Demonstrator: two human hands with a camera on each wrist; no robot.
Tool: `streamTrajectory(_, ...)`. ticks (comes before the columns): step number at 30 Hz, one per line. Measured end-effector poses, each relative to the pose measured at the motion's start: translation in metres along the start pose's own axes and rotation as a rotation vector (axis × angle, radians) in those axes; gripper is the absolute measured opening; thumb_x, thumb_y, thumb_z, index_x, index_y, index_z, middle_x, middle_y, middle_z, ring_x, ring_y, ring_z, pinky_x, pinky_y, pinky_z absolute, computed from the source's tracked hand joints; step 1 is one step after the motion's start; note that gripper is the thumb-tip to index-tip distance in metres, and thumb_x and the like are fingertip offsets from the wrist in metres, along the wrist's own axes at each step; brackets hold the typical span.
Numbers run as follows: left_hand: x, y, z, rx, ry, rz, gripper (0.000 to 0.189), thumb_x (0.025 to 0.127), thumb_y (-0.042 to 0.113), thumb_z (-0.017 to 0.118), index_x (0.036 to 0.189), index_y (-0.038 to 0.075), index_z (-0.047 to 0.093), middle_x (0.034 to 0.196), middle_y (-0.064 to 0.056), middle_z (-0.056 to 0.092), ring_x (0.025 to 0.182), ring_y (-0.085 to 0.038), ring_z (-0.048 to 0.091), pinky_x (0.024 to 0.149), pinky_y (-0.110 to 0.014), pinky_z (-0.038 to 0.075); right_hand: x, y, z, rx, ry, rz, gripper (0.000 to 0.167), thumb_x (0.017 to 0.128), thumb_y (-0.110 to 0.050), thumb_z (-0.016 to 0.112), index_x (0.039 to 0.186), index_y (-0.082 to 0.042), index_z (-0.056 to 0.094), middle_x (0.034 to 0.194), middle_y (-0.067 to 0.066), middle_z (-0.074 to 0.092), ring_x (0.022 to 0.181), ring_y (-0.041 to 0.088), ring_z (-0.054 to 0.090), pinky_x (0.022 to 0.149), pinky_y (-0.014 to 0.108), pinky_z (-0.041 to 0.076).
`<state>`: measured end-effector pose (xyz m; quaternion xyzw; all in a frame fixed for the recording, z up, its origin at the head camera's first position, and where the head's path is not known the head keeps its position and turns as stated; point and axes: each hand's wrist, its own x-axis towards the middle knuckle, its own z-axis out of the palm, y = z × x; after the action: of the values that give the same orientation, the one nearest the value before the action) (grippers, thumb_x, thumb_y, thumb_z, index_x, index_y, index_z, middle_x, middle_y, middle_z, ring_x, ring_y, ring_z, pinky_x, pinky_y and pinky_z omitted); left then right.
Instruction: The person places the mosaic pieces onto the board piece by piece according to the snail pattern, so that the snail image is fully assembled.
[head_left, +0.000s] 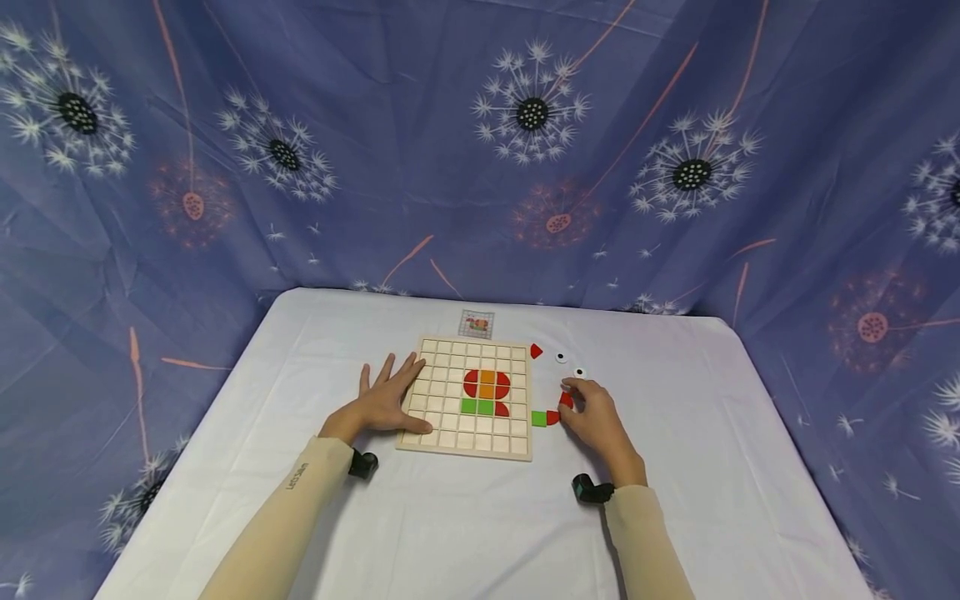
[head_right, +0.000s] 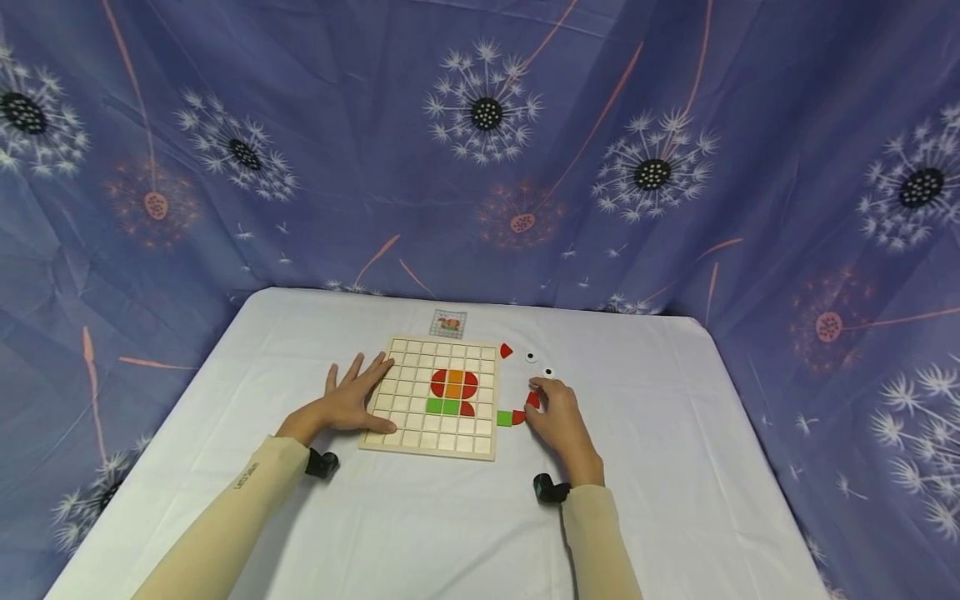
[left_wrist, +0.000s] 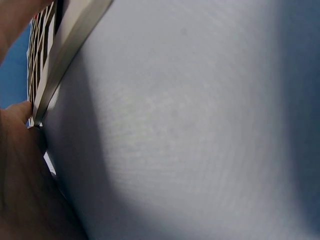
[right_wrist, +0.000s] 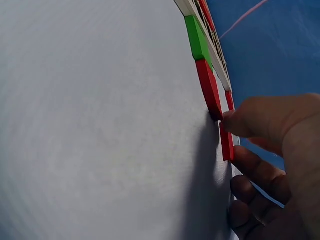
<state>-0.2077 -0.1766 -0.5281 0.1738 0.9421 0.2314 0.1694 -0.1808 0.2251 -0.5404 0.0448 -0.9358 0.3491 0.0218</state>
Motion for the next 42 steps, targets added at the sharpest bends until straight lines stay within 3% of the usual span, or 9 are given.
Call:
streamTrajectory(10,0.0,0.001,0.0,0.005,-0.001,0.001,0.128,0.071,0.069,0.082,0.168,0.021,0.014,0.175,-0.004,0.004,0.16,-0.04,-0.009,0.118,-0.073,-0.015,0.001,0.004,-0.001,0.05,-0.086,-0.068,0.042,0.088,0.011,0.06,0.124,-0.007,0.073,0.13,0.014,0.07,0.129,0.035,0.061,0.113,0.055,0.046)
streamTrajectory(17,0.001,0.001,-0.002,0.009,0.003,0.002,0.127,0.071,0.069,0.082,0.167,0.02,0.014,0.175,-0.004,0.004,0.16,-0.041,-0.009,0.118,-0.073,-0.015,0.003,0.004,-0.006,0.011,-0.056,-0.023,0.03,0.092,0.0,0.07,0.121,-0.006,0.073,0.127,0.016,0.068,0.113,0.031,0.064,0.103,0.051,0.054)
streamTrajectory(23,0.002,0.0,-0.002,-0.004,0.013,0.002,0.128,0.07,0.069,0.083,0.167,0.02,0.015,0.175,-0.005,0.004,0.16,-0.041,-0.009,0.118,-0.072,-0.016,0.001,0.009,-0.011,-0.012,-0.037,-0.002,0.032,0.092,-0.013,0.077,0.123,-0.005,0.073,0.127,0.017,0.066,0.115,0.033,0.063,0.104,0.053,0.053)
streamTrajectory(34,0.002,-0.001,0.003,0.023,0.01,-0.013,0.129,0.069,0.073,0.08,0.167,0.021,0.015,0.175,-0.004,0.004,0.16,-0.041,-0.008,0.119,-0.071,-0.016,-0.009,0.015,-0.018,-0.038,-0.075,0.022,0.033,0.09,-0.011,0.074,0.123,-0.007,0.073,0.119,0.014,0.069,0.111,0.032,0.062,0.104,0.054,0.053)
streamTrajectory(42,0.002,-0.001,0.002,0.023,0.005,-0.01,0.128,0.07,0.071,0.081,0.167,0.021,0.015,0.175,-0.004,0.003,0.16,-0.042,-0.008,0.118,-0.072,-0.015,-0.009,0.009,-0.017,-0.048,-0.11,0.037,0.034,0.089,-0.013,0.078,0.122,-0.008,0.074,0.101,0.008,0.069,0.096,0.026,0.056,0.097,0.048,0.053)
